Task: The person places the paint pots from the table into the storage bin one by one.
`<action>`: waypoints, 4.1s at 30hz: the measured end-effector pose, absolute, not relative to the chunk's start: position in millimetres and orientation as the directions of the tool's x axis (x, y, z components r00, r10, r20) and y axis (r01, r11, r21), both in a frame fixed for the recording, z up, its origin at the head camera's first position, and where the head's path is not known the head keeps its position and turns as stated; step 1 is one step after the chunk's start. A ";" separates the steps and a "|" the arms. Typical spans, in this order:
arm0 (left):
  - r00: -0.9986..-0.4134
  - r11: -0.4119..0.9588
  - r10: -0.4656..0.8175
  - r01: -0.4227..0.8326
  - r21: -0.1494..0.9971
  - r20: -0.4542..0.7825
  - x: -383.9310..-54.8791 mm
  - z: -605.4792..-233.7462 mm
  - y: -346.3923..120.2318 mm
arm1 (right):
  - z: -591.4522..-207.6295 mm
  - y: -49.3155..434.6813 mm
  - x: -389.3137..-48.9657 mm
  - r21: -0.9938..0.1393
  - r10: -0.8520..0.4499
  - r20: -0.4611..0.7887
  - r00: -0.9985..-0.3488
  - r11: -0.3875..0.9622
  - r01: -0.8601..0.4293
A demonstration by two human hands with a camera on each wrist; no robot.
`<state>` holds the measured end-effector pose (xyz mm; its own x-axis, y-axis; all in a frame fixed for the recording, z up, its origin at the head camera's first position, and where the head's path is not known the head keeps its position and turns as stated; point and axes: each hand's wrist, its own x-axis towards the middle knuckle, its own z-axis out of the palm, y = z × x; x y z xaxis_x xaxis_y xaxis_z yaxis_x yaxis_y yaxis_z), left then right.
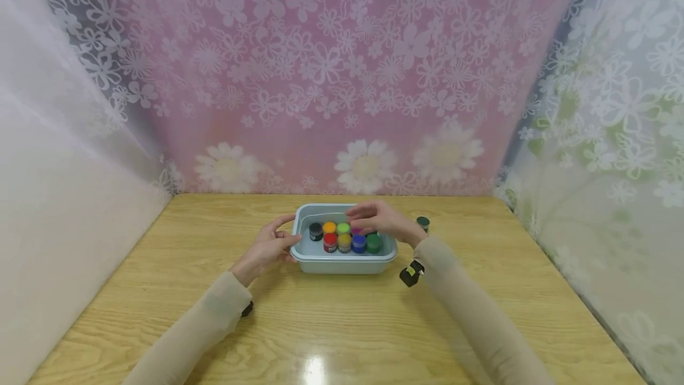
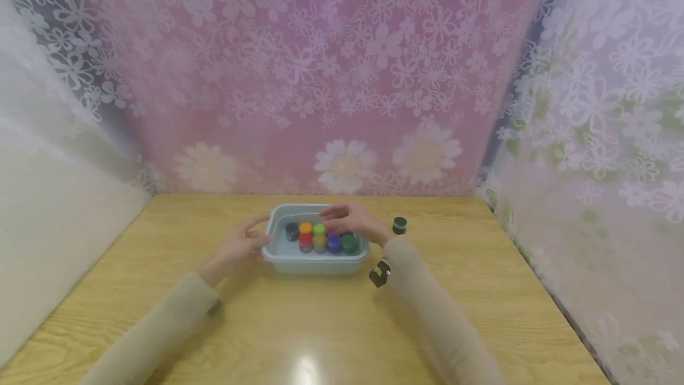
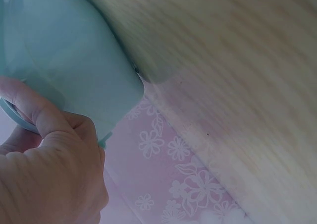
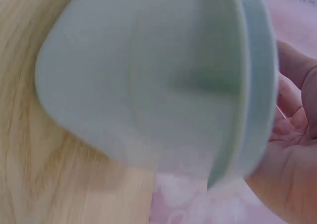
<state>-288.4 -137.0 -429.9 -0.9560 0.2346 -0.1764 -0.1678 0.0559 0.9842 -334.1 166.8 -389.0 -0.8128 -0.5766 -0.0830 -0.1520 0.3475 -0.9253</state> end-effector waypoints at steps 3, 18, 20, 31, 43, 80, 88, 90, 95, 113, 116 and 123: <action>-0.956 0.046 0.230 -0.176 0.983 -0.182 -288.3 -432.0 -136.5 | -390.6 178.4 -335.5 -0.931 -0.565 -0.066 -0.822 0.331 -0.153; -0.955 0.054 0.231 -0.177 0.983 -0.184 -288.7 -430.3 -134.6 | -405.5 242.4 -339.7 -0.943 -0.348 0.061 -0.936 0.288 -0.169; -0.953 0.052 0.239 -0.177 0.983 -0.184 -289.3 -431.3 -133.8 | -407.1 252.7 -338.8 -0.938 -0.314 0.061 -0.947 0.305 -0.162; -0.959 0.060 0.211 -0.181 0.982 -0.190 -292.6 -432.5 -135.1 | -420.9 299.5 -346.5 -0.927 -0.238 0.054 -0.970 0.350 -0.138; -0.954 0.057 0.229 -0.185 0.981 -0.193 -289.6 -435.0 -137.4 | -440.5 319.8 -350.9 -0.871 -0.200 -0.059 -0.978 0.488 -0.047; -0.959 0.074 0.214 -0.176 0.982 -0.188 -292.0 -427.9 -135.7 | -442.3 313.3 -354.7 -0.871 -0.245 -0.105 -0.964 0.491 -0.030; -0.961 0.089 0.208 -0.167 0.982 -0.182 -290.3 -428.8 -137.6 | -432.2 302.3 -351.6 -0.929 -0.265 -0.108 -0.958 0.371 0.002; -0.960 0.085 0.210 -0.169 0.982 -0.183 -290.1 -428.6 -137.1 | -428.3 300.0 -350.2 -0.926 -0.261 -0.097 -0.961 0.379 -0.010; -0.957 0.076 0.217 -0.178 0.981 -0.191 -294.0 -430.7 -139.3 | -417.7 286.3 -344.8 -0.931 -0.229 -0.060 -0.972 0.363 -0.028; -0.957 0.090 0.222 -0.168 0.982 -0.184 -289.7 -425.0 -138.3 | -393.5 219.8 -325.5 -0.974 -0.253 0.008 -0.967 0.218 -0.065; -0.958 0.088 0.224 -0.166 0.982 -0.181 -291.1 -426.4 -139.5 | -391.4 205.7 -325.8 -0.967 -0.262 -0.013 -0.965 0.250 -0.055; -0.955 0.072 0.223 -0.183 0.980 -0.195 -289.6 -427.1 -137.6 | -395.4 180.0 -323.0 -0.930 -0.263 -0.039 -0.964 0.364 -0.062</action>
